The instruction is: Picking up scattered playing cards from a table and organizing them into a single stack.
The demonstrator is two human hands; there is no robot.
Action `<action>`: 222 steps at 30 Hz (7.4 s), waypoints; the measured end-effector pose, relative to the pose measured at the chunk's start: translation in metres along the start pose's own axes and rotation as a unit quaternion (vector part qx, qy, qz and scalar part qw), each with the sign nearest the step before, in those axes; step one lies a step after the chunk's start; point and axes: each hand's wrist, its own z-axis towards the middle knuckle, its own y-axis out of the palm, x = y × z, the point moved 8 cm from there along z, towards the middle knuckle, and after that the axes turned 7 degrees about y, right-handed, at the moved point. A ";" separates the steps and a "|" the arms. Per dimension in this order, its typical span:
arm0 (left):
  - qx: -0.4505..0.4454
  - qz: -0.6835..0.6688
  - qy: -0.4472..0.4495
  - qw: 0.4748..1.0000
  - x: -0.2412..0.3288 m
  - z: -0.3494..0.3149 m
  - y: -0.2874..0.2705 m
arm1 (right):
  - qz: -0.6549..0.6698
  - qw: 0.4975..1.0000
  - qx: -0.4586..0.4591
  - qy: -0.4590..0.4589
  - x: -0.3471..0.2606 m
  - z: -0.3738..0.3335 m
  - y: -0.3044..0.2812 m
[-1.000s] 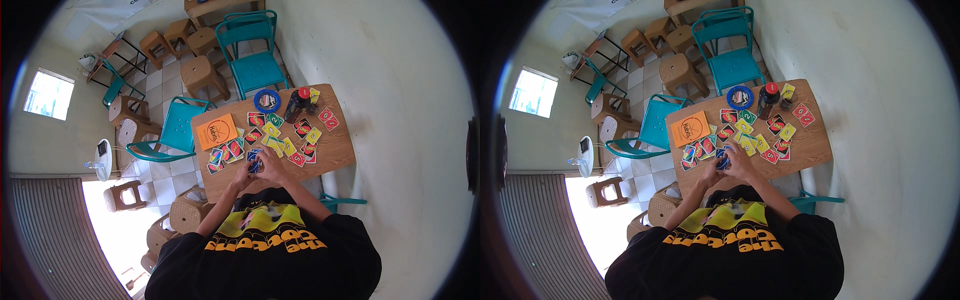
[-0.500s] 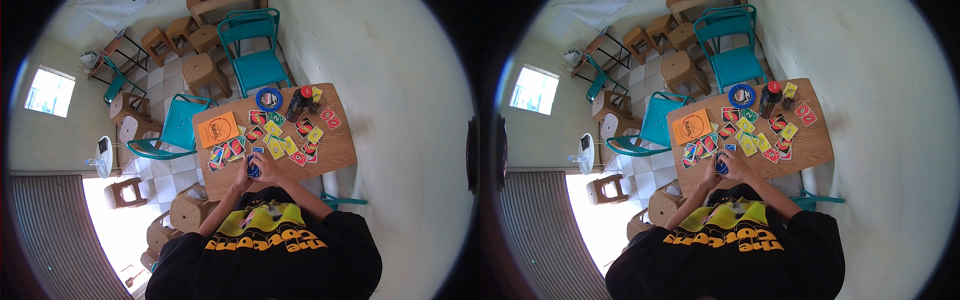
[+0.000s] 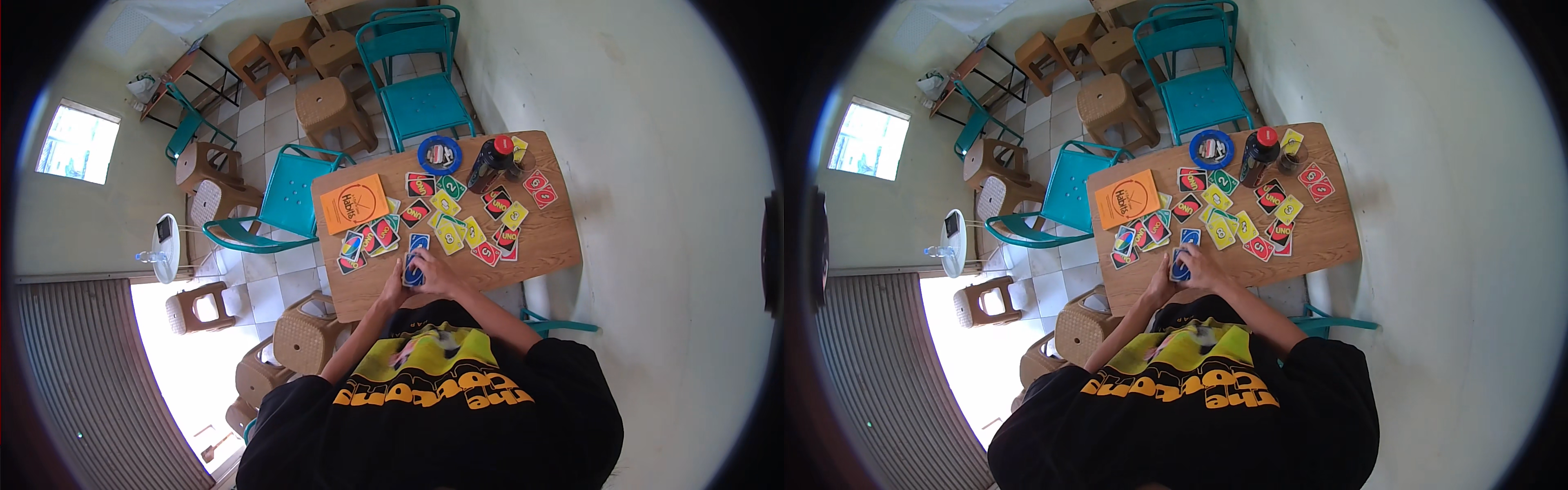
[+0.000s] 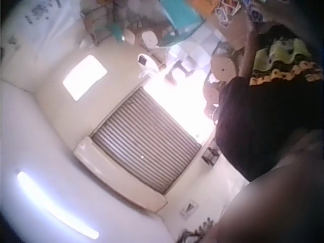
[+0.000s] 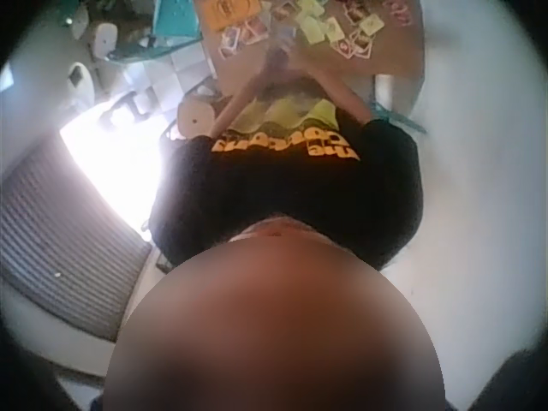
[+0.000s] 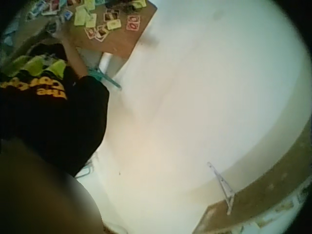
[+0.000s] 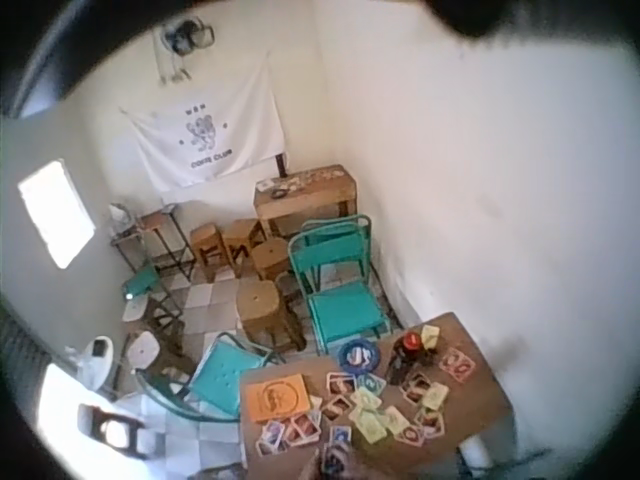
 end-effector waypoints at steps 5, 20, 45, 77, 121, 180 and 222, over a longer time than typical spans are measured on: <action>0.020 0.119 0.021 0.992 0.008 -0.004 -0.025 | -0.198 0.976 0.091 -0.003 0.038 0.023 0.001; 0.050 0.116 0.048 0.991 0.020 -0.015 -0.046 | -0.398 0.910 0.069 0.093 0.078 0.063 0.023; -0.096 -0.100 -0.018 0.990 0.035 -0.028 0.004 | -0.024 0.998 -0.063 -0.013 -0.040 0.028 -0.002; -0.194 -0.030 0.057 0.979 0.050 -0.036 0.026 | -0.094 0.987 0.047 -0.121 -0.061 0.007 -0.034; 0.062 0.158 0.013 0.985 0.007 -0.026 -0.097 | -0.288 0.880 0.251 0.284 0.120 0.001 -0.060; -0.079 -0.087 0.076 0.990 0.031 -0.013 -0.019 | -0.059 0.935 0.216 0.273 0.103 0.016 -0.085; 0.064 0.097 0.026 0.993 -0.002 0.001 -0.058 | -0.070 0.996 0.023 -0.040 0.003 0.017 0.033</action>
